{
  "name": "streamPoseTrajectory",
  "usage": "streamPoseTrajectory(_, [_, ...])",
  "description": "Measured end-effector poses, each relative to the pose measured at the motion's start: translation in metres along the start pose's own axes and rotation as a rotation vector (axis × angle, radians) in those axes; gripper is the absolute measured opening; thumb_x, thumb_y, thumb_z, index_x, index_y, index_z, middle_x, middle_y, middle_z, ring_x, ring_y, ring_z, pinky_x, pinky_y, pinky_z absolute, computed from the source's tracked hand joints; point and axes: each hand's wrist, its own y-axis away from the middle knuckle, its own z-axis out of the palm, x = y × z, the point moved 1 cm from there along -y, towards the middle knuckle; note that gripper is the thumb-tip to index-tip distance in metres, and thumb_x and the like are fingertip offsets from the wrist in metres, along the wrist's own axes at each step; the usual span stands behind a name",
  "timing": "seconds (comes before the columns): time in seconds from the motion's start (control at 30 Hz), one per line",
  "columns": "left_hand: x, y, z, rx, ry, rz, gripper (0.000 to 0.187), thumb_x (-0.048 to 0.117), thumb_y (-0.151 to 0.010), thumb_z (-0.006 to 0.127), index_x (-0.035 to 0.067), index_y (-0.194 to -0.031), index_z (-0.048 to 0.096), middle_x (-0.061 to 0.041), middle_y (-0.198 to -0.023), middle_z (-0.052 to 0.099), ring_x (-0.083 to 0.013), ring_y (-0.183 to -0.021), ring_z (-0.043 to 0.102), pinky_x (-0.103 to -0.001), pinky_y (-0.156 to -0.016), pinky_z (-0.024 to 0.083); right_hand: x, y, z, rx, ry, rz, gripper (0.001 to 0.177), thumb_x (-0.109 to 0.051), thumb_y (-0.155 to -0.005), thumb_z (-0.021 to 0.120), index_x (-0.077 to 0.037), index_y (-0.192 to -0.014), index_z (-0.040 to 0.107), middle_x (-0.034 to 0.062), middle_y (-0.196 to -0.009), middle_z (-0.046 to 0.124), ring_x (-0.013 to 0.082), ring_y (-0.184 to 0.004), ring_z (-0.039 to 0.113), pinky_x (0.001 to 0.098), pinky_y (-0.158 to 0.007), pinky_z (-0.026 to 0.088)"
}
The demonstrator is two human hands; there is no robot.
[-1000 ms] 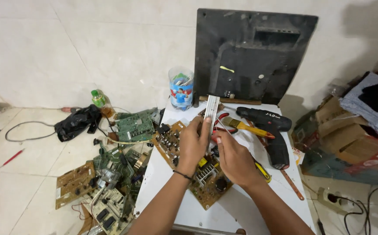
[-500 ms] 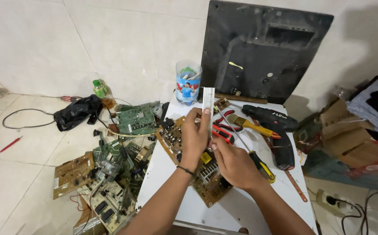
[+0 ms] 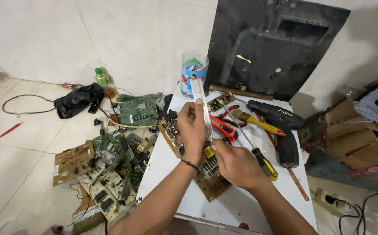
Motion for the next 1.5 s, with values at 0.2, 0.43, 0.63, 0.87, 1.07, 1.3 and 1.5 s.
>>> streamPoseTrajectory(0.2, [0.011, 0.003, -0.003, 0.069, 0.033, -0.008, 0.035, 0.025, -0.105, 0.055, 0.003, -0.079, 0.062, -0.004, -0.059, 0.049, -0.0079, -0.053, 0.039, -0.025, -0.05, 0.031, -0.005, -0.003, -0.003, -0.01, -0.078, 0.013, 0.023, -0.013, -0.101, 0.05, -0.011, -0.119, 0.065, 0.0157, -0.07, 0.074, 0.0343, -0.057, 0.075, 0.0415, -0.047, 0.06])
streamPoseTrajectory(0.43, [-0.003, -0.004, -0.005, 0.107, 0.054, -0.01, 0.036, 0.026, -0.105, 0.057, 0.004, -0.077, 0.061, -0.004, -0.058, 0.048, -0.0072, -0.054, 0.039, -0.025, -0.051, 0.032, -0.005, 0.0, -0.006, -0.012, -0.155, 0.022, 0.027, -0.012, -0.102, 0.05, -0.01, -0.123, 0.067, 0.0188, -0.072, 0.075, 0.0374, -0.058, 0.074, 0.0424, -0.046, 0.061])
streamPoseTrajectory(0.63, [-0.007, -0.006, -0.004, 0.122, 0.066, -0.044, 0.034, 0.024, -0.104, 0.058, 0.005, -0.076, 0.059, -0.002, -0.059, 0.048, -0.0085, -0.056, 0.04, -0.026, -0.053, 0.033, -0.007, -0.004, -0.012, -0.086, -0.167, 0.05, 0.026, -0.012, -0.102, 0.047, -0.011, -0.121, 0.065, 0.017, -0.07, 0.075, 0.0354, -0.058, 0.075, 0.0421, -0.048, 0.06])
streamPoseTrajectory(0.87, [-0.01, -0.007, -0.005, 0.13, 0.133, -0.086, 0.038, 0.03, -0.107, 0.052, 0.008, -0.076, 0.057, -0.001, -0.058, 0.043, -0.0081, -0.056, 0.037, -0.027, -0.055, 0.033, -0.007, -0.009, -0.017, -0.09, -0.207, 0.099, 0.023, -0.011, -0.103, 0.048, -0.011, -0.117, 0.067, 0.019, -0.066, 0.073, 0.0364, -0.057, 0.073, 0.0432, -0.047, 0.058])
streamPoseTrajectory(1.07, [-0.017, -0.006, -0.006, 0.063, 0.187, -0.141, 0.042, 0.035, -0.109, 0.047, 0.01, -0.076, 0.057, -0.002, -0.062, 0.047, -0.0094, -0.063, 0.04, -0.028, -0.06, 0.036, -0.002, -0.012, -0.026, -0.047, -0.344, 0.155, 0.021, -0.012, -0.104, 0.051, -0.014, -0.108, 0.072, 0.0191, -0.067, 0.074, 0.0325, -0.056, 0.073, 0.0417, -0.053, 0.058])
streamPoseTrajectory(1.3, [-0.012, -0.006, -0.002, -0.175, 0.146, -0.15, 0.046, 0.043, -0.109, 0.044, 0.011, -0.079, 0.058, -0.005, -0.064, 0.054, -0.0133, -0.062, 0.052, -0.03, -0.058, 0.041, 0.007, -0.014, -0.036, 0.077, -0.347, 0.21, 0.016, -0.015, -0.102, 0.06, -0.011, -0.094, 0.072, 0.0166, -0.07, 0.074, 0.0382, -0.067, 0.073, 0.0453, -0.061, 0.058])
streamPoseTrajectory(1.5, [-0.035, -0.018, 0.006, -0.39, 0.175, -0.187, 0.053, 0.048, -0.109, 0.04, 0.009, -0.081, 0.062, -0.008, -0.054, 0.059, -0.0164, -0.049, 0.061, -0.028, -0.049, 0.049, 0.034, -0.011, -0.028, 0.221, -0.477, 0.298, 0.031, -0.028, -0.095, 0.074, -0.01, -0.072, 0.067, 0.0098, -0.053, 0.06, 0.0197, -0.053, 0.057, 0.0341, -0.054, 0.047])
